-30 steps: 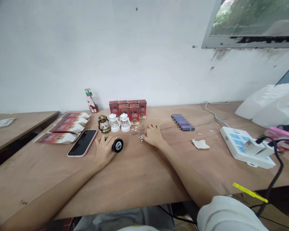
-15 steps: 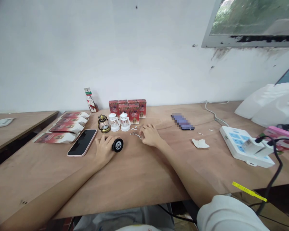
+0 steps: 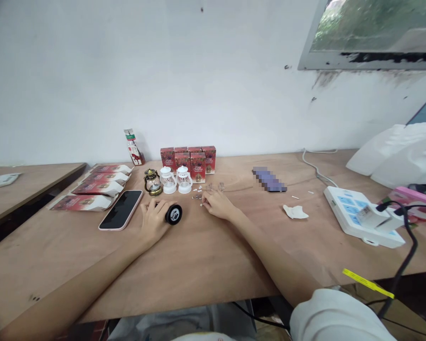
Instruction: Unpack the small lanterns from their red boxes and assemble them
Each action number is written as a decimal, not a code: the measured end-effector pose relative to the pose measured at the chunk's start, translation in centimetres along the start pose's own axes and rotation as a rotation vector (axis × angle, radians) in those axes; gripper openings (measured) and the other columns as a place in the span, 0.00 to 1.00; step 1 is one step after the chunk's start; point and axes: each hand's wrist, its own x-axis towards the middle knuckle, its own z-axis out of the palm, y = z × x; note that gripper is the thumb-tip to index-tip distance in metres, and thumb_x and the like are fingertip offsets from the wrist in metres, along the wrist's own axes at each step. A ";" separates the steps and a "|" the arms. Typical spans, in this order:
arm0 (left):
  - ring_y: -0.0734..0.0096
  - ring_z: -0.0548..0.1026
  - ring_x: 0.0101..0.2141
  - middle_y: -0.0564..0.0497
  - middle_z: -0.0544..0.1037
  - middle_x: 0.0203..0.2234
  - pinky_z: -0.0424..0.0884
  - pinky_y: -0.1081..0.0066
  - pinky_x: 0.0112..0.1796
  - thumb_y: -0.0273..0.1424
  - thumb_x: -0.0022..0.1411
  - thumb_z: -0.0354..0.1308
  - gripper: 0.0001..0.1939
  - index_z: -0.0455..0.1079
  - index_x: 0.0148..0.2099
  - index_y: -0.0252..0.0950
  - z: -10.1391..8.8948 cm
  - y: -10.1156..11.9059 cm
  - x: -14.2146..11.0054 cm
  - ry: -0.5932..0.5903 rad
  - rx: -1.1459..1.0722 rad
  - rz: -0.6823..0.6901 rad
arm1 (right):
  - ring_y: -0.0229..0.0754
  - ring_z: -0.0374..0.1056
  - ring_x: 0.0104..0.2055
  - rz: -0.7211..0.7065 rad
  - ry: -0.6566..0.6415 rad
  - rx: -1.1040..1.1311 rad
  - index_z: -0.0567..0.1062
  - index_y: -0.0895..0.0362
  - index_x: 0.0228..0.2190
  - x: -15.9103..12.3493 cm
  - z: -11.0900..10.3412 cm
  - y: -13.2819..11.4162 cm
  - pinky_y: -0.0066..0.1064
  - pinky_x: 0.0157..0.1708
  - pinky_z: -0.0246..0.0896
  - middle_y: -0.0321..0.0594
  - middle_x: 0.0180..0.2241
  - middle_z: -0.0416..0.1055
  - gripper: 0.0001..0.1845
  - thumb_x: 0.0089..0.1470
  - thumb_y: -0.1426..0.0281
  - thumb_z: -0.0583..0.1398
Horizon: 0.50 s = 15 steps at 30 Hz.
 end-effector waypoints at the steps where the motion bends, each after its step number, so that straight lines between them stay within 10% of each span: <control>1: 0.55 0.67 0.41 0.48 0.78 0.41 0.53 0.60 0.37 0.22 0.53 0.54 0.19 0.68 0.48 0.37 0.0 0.0 0.0 -0.002 -0.002 0.001 | 0.42 0.66 0.36 -0.011 0.007 0.006 0.68 0.57 0.29 0.0 0.2 0.0 0.32 0.38 0.57 0.42 0.32 0.72 0.05 0.51 0.78 0.55; 10: 0.55 0.67 0.41 0.47 0.78 0.41 0.52 0.60 0.37 0.22 0.53 0.53 0.18 0.68 0.48 0.37 0.0 -0.1 0.0 0.014 -0.003 0.021 | 0.45 0.66 0.37 -0.054 0.162 0.021 0.67 0.57 0.28 0.2 1.7 -0.7 0.37 0.40 0.59 0.45 0.33 0.72 0.07 0.55 0.77 0.52; 15: 0.56 0.67 0.40 0.47 0.78 0.41 0.51 0.61 0.37 0.24 0.56 0.54 0.15 0.68 0.47 0.37 0.2 -0.1 -0.1 0.050 0.007 0.042 | 0.42 0.66 0.34 -0.104 0.495 0.263 0.68 0.56 0.29 -0.3 2.3 -4.4 0.34 0.36 0.61 0.41 0.29 0.70 0.06 0.58 0.70 0.54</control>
